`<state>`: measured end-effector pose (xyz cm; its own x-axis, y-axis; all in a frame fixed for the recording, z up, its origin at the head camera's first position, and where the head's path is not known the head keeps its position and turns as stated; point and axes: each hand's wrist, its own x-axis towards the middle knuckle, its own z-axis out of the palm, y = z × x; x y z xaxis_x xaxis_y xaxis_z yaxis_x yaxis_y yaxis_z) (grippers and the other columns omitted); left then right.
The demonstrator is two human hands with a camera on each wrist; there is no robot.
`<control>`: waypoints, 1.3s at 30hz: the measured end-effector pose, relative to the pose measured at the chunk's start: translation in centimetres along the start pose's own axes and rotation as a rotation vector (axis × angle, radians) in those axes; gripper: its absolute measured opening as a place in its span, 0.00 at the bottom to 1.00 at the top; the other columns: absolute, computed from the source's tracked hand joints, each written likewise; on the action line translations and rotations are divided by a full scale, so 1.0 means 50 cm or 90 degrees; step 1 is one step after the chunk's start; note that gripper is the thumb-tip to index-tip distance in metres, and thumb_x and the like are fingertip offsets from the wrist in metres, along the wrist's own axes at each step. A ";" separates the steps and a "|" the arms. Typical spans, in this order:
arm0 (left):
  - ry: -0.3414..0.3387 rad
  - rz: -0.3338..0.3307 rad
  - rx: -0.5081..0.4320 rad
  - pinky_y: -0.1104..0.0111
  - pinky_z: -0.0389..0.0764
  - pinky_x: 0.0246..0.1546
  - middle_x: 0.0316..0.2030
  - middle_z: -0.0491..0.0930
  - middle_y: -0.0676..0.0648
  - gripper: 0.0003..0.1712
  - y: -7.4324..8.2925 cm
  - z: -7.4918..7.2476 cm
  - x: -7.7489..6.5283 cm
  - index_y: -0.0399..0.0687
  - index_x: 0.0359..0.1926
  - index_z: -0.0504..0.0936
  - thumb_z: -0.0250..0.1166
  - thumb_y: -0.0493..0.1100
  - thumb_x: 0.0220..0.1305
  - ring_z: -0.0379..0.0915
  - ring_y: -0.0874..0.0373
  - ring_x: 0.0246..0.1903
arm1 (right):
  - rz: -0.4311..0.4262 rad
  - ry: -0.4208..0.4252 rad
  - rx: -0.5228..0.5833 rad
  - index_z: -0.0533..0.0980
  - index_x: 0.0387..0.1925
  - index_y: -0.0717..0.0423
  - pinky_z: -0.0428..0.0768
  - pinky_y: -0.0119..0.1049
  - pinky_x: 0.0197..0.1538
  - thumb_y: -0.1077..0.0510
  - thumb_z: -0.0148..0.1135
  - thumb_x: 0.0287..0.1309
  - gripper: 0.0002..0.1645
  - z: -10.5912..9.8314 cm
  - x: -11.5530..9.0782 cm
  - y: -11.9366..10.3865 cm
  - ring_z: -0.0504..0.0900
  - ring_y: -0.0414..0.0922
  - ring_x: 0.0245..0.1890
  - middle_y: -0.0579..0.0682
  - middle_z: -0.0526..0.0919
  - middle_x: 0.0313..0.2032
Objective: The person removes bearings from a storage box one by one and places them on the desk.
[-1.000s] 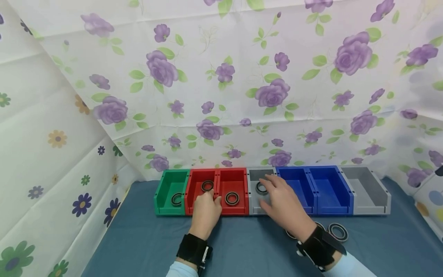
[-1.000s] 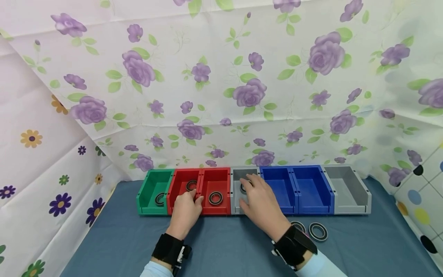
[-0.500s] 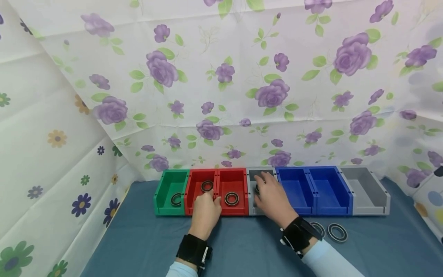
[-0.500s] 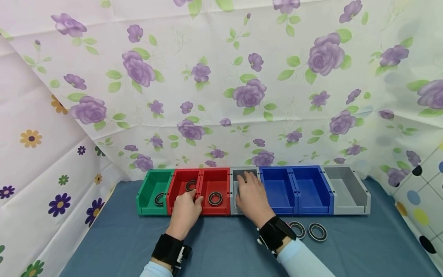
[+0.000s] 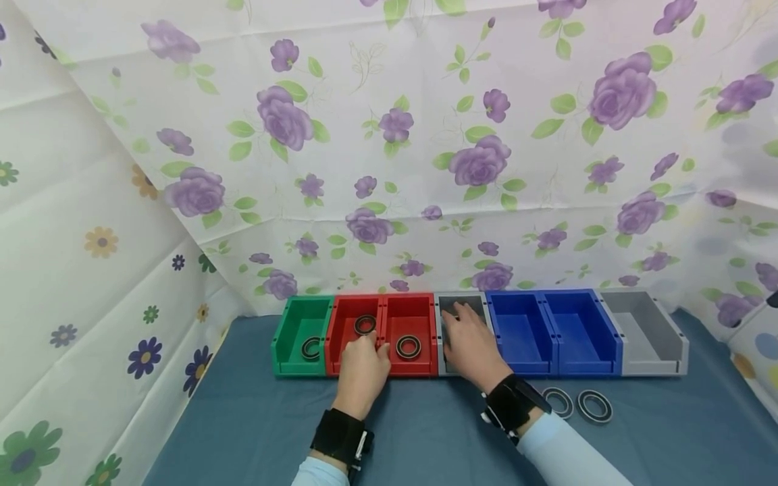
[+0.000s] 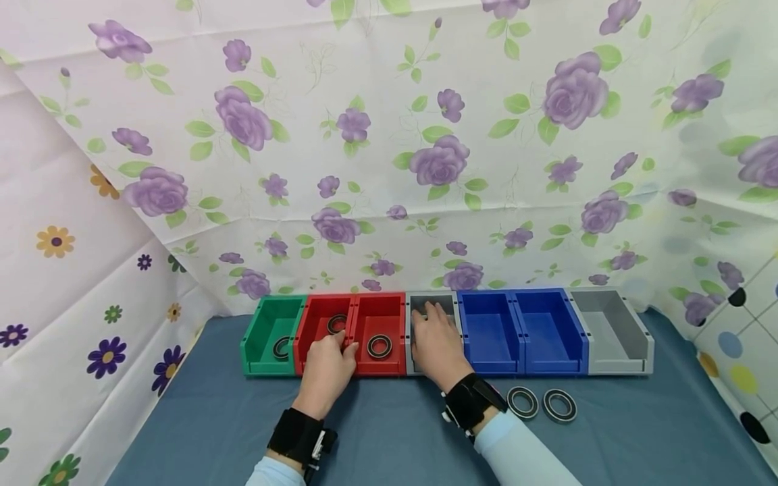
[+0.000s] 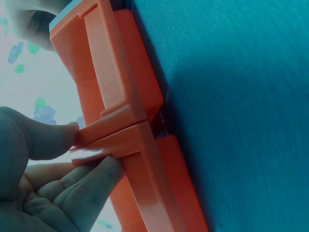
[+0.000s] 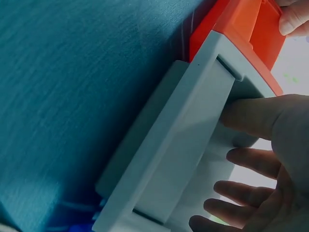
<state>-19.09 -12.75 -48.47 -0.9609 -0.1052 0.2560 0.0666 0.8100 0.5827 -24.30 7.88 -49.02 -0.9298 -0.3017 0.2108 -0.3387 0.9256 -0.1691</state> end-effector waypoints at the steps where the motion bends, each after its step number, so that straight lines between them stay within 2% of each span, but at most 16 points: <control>1: 0.000 0.000 -0.002 0.74 0.72 0.19 0.25 0.77 0.49 0.18 0.000 0.000 0.000 0.38 0.48 0.79 0.62 0.45 0.62 0.66 0.67 0.16 | 0.001 -0.004 0.001 0.69 0.61 0.56 0.60 0.51 0.61 0.53 0.68 0.47 0.37 0.001 0.001 0.000 0.59 0.58 0.63 0.62 0.63 0.62; 6: 0.001 0.001 -0.006 0.74 0.71 0.19 0.22 0.75 0.52 0.15 0.001 0.000 0.002 0.40 0.45 0.79 0.62 0.45 0.62 0.66 0.67 0.16 | 0.020 -0.025 0.006 0.69 0.61 0.56 0.63 0.53 0.59 0.52 0.68 0.48 0.37 0.005 0.005 0.001 0.59 0.60 0.63 0.62 0.63 0.62; 9: 0.002 -0.001 -0.008 0.74 0.71 0.19 0.23 0.76 0.51 0.16 0.001 0.000 0.002 0.39 0.47 0.79 0.62 0.45 0.62 0.66 0.67 0.16 | 0.029 -0.033 0.010 0.69 0.61 0.57 0.64 0.54 0.57 0.52 0.67 0.49 0.37 0.010 0.004 0.001 0.58 0.61 0.63 0.63 0.62 0.62; 15: -0.003 -0.003 -0.007 0.74 0.71 0.19 0.21 0.75 0.53 0.15 0.002 -0.001 0.003 0.40 0.46 0.79 0.62 0.45 0.62 0.66 0.67 0.16 | 0.048 -0.051 0.021 0.67 0.62 0.58 0.64 0.55 0.57 0.56 0.67 0.47 0.38 0.022 0.008 0.001 0.57 0.63 0.63 0.65 0.60 0.63; 20: -0.003 -0.011 -0.003 0.74 0.74 0.22 0.30 0.80 0.47 0.19 0.003 -0.001 0.003 0.39 0.51 0.78 0.62 0.45 0.61 0.69 0.67 0.19 | 0.080 -0.085 0.041 0.63 0.65 0.58 0.61 0.57 0.58 0.58 0.66 0.46 0.42 0.029 0.012 0.000 0.54 0.64 0.64 0.66 0.57 0.65; 25: -0.003 -0.015 -0.001 0.74 0.74 0.22 0.31 0.80 0.46 0.20 0.004 -0.002 0.002 0.38 0.51 0.78 0.62 0.45 0.61 0.70 0.66 0.20 | 0.093 -0.107 0.057 0.60 0.67 0.57 0.60 0.57 0.59 0.59 0.66 0.46 0.45 0.030 0.013 -0.002 0.53 0.65 0.63 0.68 0.56 0.65; 32: -0.001 -0.020 -0.001 0.74 0.75 0.23 0.34 0.81 0.44 0.22 0.003 -0.003 0.001 0.38 0.53 0.77 0.62 0.45 0.61 0.70 0.67 0.20 | 0.095 -0.126 0.082 0.60 0.67 0.58 0.58 0.58 0.60 0.60 0.63 0.48 0.42 0.032 0.015 0.000 0.51 0.66 0.64 0.69 0.54 0.65; 39: -0.008 -0.023 0.002 0.75 0.73 0.22 0.30 0.80 0.46 0.22 0.001 -0.001 0.001 0.38 0.53 0.77 0.63 0.45 0.61 0.69 0.67 0.18 | 0.089 -0.150 0.048 0.63 0.64 0.60 0.60 0.56 0.59 0.59 0.60 0.51 0.37 0.045 0.020 0.002 0.52 0.66 0.63 0.70 0.55 0.64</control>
<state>-19.11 -12.74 -48.41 -0.9661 -0.1265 0.2253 0.0317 0.8073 0.5893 -25.61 7.15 -51.01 -0.9731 -0.2254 -0.0485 -0.2062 0.9449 -0.2543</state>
